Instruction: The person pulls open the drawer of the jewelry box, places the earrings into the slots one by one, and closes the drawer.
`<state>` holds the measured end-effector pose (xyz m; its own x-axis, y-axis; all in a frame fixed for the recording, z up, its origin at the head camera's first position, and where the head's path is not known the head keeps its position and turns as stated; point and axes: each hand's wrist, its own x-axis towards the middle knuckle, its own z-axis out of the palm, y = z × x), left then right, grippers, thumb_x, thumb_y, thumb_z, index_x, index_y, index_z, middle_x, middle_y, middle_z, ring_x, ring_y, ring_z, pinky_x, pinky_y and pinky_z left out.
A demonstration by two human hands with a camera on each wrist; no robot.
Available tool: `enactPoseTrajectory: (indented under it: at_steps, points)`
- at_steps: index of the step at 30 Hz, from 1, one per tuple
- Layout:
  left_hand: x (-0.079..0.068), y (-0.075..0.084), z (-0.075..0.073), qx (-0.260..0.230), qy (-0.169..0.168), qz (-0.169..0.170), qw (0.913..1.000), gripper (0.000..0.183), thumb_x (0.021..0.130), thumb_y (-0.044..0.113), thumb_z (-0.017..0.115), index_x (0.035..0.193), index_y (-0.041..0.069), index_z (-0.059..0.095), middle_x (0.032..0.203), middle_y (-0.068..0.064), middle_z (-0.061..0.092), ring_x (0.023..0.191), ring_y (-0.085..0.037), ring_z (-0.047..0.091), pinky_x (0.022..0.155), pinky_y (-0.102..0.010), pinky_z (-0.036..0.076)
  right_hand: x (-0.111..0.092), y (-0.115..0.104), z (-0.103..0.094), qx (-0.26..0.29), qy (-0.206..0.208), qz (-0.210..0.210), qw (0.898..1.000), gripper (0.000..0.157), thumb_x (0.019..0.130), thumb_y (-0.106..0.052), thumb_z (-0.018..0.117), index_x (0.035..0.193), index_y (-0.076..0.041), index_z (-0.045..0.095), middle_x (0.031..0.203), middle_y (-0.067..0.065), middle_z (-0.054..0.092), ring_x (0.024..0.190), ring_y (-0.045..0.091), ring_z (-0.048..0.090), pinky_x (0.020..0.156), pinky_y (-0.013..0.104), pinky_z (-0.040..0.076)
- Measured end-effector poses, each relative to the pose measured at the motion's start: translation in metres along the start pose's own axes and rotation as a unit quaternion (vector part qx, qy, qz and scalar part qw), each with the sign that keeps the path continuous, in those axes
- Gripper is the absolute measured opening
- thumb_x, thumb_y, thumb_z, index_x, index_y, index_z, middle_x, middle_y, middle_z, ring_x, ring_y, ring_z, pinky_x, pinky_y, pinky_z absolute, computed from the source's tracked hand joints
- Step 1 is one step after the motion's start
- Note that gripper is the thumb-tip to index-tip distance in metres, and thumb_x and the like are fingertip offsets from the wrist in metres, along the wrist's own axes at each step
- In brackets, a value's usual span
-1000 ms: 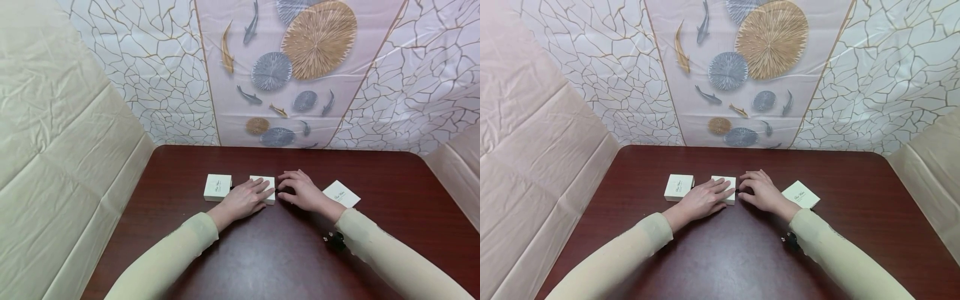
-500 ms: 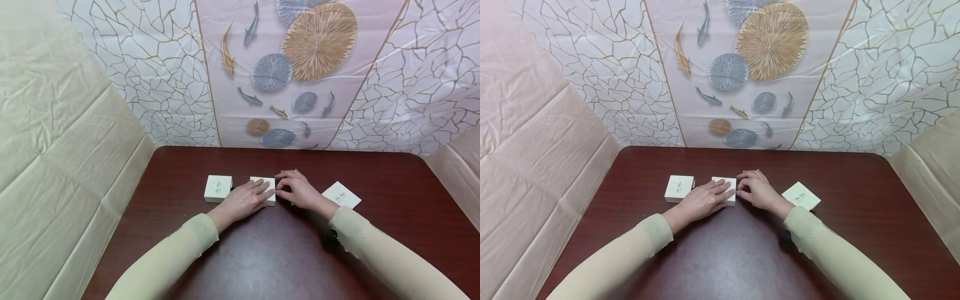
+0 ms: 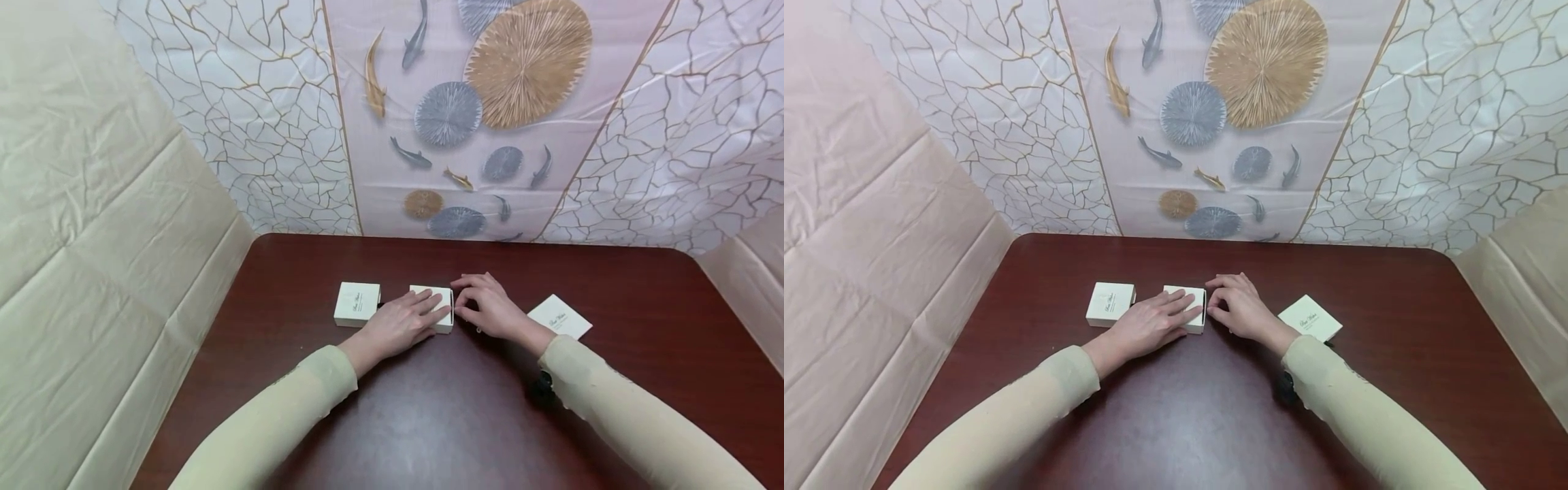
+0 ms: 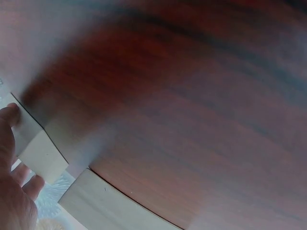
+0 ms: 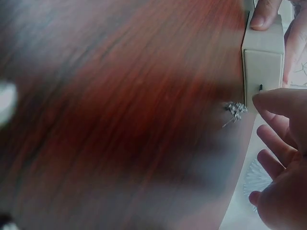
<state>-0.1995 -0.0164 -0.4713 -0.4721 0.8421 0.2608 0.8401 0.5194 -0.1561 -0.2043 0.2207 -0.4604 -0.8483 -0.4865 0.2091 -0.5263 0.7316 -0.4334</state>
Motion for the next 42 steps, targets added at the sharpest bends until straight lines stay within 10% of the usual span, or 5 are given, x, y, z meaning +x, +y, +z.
enactPoseTrajectory:
  at_steps: [42]
  points:
    - [0.001, -0.001, -0.002, 0.005, 0.002, 0.004, 1.0, 0.051, 0.094, 0.039, 0.06, 0.142, 0.021, 0.05, 0.142, -0.007, 0.052, 0.131, -0.025, 0.049, 0.105, -0.043, 0.043, -0.018, 0.016, -0.026, -0.053, -0.01, 0.007, 0.999, 0.019, 0.08, -0.01, 0.072, 0.069, -0.021, 0.062, 0.128, 0.015, 0.058, 0.133, 0.039, 0.039, 0.11, 0.066, 0.016]
